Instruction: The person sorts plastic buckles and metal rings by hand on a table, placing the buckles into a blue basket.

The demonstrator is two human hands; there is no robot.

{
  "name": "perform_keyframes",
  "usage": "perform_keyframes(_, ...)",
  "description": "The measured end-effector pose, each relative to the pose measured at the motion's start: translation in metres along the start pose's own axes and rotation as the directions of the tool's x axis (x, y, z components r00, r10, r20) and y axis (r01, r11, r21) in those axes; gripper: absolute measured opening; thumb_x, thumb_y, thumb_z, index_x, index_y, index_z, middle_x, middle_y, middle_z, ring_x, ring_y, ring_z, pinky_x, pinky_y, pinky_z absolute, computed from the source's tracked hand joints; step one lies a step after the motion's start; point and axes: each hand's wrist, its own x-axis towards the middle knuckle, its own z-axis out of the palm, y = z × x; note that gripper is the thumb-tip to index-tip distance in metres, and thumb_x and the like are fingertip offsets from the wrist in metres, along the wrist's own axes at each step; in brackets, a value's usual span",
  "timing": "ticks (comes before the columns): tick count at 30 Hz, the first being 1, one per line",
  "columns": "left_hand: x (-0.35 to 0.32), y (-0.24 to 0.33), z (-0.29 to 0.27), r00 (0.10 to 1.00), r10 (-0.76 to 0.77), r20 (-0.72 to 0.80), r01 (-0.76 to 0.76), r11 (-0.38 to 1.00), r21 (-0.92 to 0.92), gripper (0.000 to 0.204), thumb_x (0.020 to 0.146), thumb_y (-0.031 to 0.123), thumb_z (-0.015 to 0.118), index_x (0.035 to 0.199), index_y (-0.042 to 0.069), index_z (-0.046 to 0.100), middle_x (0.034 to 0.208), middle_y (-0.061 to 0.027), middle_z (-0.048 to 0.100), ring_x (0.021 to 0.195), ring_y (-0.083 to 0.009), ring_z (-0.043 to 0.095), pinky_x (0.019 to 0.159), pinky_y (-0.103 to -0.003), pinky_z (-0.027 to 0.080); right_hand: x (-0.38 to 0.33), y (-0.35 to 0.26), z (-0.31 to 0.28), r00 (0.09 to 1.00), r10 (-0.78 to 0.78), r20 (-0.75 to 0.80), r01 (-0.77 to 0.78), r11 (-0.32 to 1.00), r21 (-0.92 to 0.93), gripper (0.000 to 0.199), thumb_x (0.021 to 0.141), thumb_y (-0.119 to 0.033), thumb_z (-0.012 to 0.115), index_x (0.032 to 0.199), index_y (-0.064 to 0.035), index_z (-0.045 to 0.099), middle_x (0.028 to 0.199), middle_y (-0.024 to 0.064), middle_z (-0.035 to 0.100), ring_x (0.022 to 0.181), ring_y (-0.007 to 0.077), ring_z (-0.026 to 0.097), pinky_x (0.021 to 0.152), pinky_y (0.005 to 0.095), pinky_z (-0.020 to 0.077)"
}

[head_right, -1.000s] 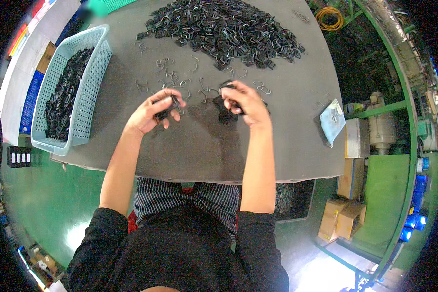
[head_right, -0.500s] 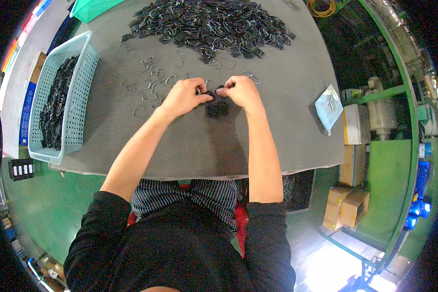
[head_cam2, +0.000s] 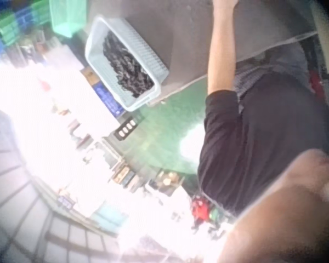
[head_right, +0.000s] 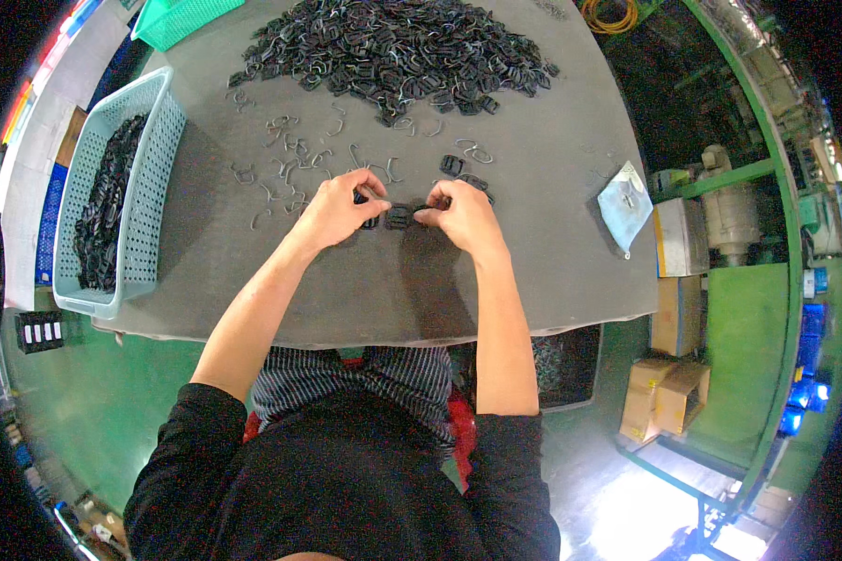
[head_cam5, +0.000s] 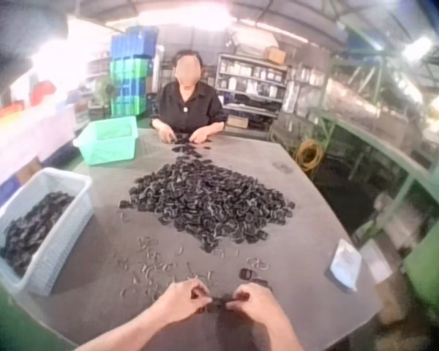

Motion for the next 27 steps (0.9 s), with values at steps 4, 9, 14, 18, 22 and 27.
perform_keyframes(4, -0.013, 0.001, -0.012, 0.989, -0.143, 0.036, 0.148, 0.953, -0.265, 0.016, 0.079, 0.016, 0.068, 0.09, 0.004, 0.063, 0.073, -0.0022, 0.058, 0.062, -0.0089, 0.053, 0.052, -0.023, 0.041, 0.001, 0.004, 0.004, 0.999, -0.044, 0.011, 0.041, 0.978, 0.203, 0.035, 0.063, -0.023, 0.079, 0.087, -0.0032, 0.062, 0.091, 0.0132, 0.066, 0.088, 0.0293, 0.062, 0.077, 0.0388, 0.0469)
perform_keyframes(9, -0.044, -0.032, -0.04, 0.939, -0.244, 0.243, 0.297, 0.215, -0.93, 0.019, 0.087, 0.02, 0.062, 0.1, 0.006, 0.057, 0.083, -0.0027, 0.056, 0.063, -0.0091, 0.051, 0.044, -0.018, 0.037, 0.007, -0.026, 0.036, 0.996, -0.069, -0.06, 0.06, 0.988, -0.146, 0.036, 0.064, -0.024, 0.079, 0.089, -0.0032, 0.063, 0.096, 0.013, 0.065, 0.09, 0.0291, 0.061, 0.079, 0.0375, 0.0463)
perform_keyframes(14, -0.085, -0.042, -0.085, 0.954, -0.251, 0.166, 0.194, 0.089, -0.977, 0.018, 0.088, 0.019, 0.059, 0.102, 0.008, 0.057, 0.092, -0.0047, 0.058, 0.069, -0.0104, 0.055, 0.046, -0.018, 0.04, 0.019, -0.047, 0.049, 0.996, -0.062, 0.065, 0.062, 0.998, -0.001, 0.034, 0.066, -0.023, 0.079, 0.084, -0.0013, 0.06, 0.076, 0.0101, 0.064, 0.07, 0.0208, 0.06, 0.065, 0.0327, 0.0459)
perform_keyframes(18, -0.121, -0.02, -0.167, 0.925, -0.195, -0.326, -0.137, 0.629, -0.765, 0.014, 0.087, 0.02, 0.061, 0.097, 0.011, 0.06, 0.086, 0.0016, 0.06, 0.073, -0.0077, 0.054, 0.052, -0.02, 0.041, 0.033, -0.161, 0.063, 0.932, -0.336, 0.135, 0.3, 0.926, 0.231, 0.03, 0.069, -0.021, 0.077, 0.082, -0.0004, 0.059, 0.07, 0.0054, 0.06, 0.061, 0.0116, 0.054, 0.055, 0.0274, 0.0419)
perform_keyframes(22, -0.156, -0.005, -0.254, 0.498, 0.021, -0.867, -0.042, 0.999, 0.0, 0.022, 0.086, 0.024, 0.062, 0.1, 0.006, 0.065, 0.089, -0.0012, 0.061, 0.082, -0.0085, 0.055, 0.057, -0.022, 0.047, 0.05, -0.313, 0.101, 0.751, -0.65, 0.112, 0.579, 0.731, 0.36, 0.034, 0.07, -0.024, 0.076, 0.088, 0.0022, 0.062, 0.065, 0.0038, 0.06, 0.055, 0.0076, 0.053, 0.05, 0.0234, 0.042)
perform_keyframes(27, -0.175, -0.046, -0.308, 0.345, 0.477, -0.809, 0.433, 0.683, 0.588, 0.039, 0.079, 0.025, 0.066, 0.113, 0.006, 0.057, 0.113, -0.0177, 0.058, 0.11, -0.0328, 0.051, 0.094, -0.041, 0.04, 0.054, -0.368, 0.12, 0.709, -0.654, -0.264, 0.7, 0.7, 0.144, 0.072, 0.063, -0.041, 0.079, 0.118, -0.0025, 0.052, 0.12, 0.022, 0.049, 0.112, 0.0351, 0.05, 0.095, 0.0382, 0.0421)
